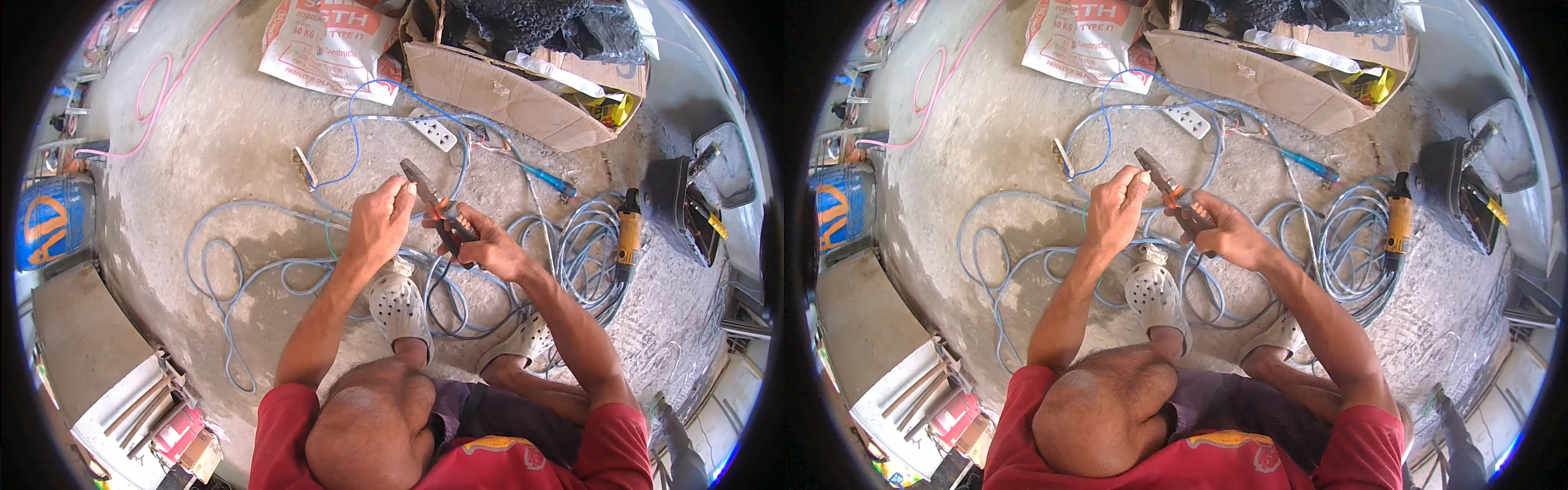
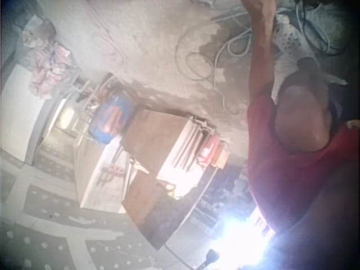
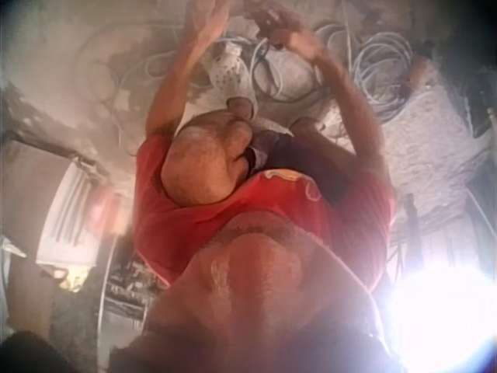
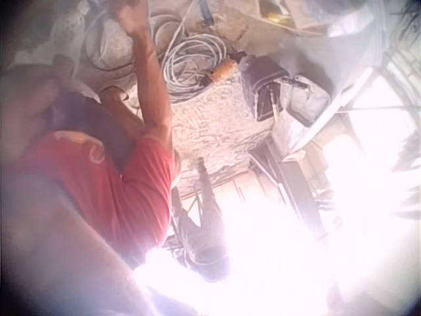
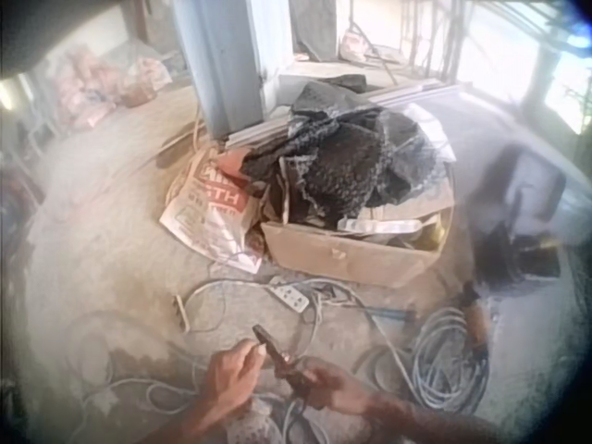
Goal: The person sits on the floor and uses pliers and a screwdriver to strip wires and connect them to a small electrical device. The person manipulates the wires and secures them into the device's terminals.
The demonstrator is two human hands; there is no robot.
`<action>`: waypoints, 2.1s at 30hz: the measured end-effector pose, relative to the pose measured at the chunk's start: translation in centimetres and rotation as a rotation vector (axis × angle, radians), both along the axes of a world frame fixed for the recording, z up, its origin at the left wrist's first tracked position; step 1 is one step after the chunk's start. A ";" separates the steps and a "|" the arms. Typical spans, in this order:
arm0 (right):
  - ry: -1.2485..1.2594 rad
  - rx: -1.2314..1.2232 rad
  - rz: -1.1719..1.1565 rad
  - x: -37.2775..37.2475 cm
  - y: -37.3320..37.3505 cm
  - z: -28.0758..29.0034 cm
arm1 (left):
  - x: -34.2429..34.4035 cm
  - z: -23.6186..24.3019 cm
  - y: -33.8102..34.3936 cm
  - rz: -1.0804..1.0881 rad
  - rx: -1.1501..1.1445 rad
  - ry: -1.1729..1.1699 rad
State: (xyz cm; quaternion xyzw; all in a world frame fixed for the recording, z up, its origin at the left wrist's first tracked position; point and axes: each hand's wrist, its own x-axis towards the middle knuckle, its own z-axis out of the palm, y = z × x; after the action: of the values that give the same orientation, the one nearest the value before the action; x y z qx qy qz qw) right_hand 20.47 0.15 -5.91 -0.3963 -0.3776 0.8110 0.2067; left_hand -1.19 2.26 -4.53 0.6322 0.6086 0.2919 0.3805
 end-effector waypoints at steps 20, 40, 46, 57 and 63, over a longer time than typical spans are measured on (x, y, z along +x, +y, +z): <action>-0.665 0.722 -0.077 -1.9 -2.5 -2.5 | -0.5 -1.2 -0.7 -0.023 0.014 -0.103; -0.930 1.274 -0.164 2.3 2.5 -3.2 | -3.3 1.1 -4.5 0.170 -0.256 -0.755; -0.234 0.041 -0.154 8.6 4.2 -0.4 | -3.8 2.8 -3.5 0.036 -0.255 -0.690; -0.129 -0.032 0.164 9.3 -1.7 8.3 | 0.1 3.8 -2.6 -0.140 -0.036 -0.298; -0.126 0.257 0.162 8.0 -2.4 6.5 | 0.7 3.8 -2.8 -0.231 0.117 -0.159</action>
State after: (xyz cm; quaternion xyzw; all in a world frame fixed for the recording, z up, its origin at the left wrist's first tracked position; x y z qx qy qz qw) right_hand 28.50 -2.21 0.64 -0.3850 -0.5211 0.7435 0.1656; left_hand -0.47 -0.59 -0.73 0.6941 0.4814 0.3304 0.4211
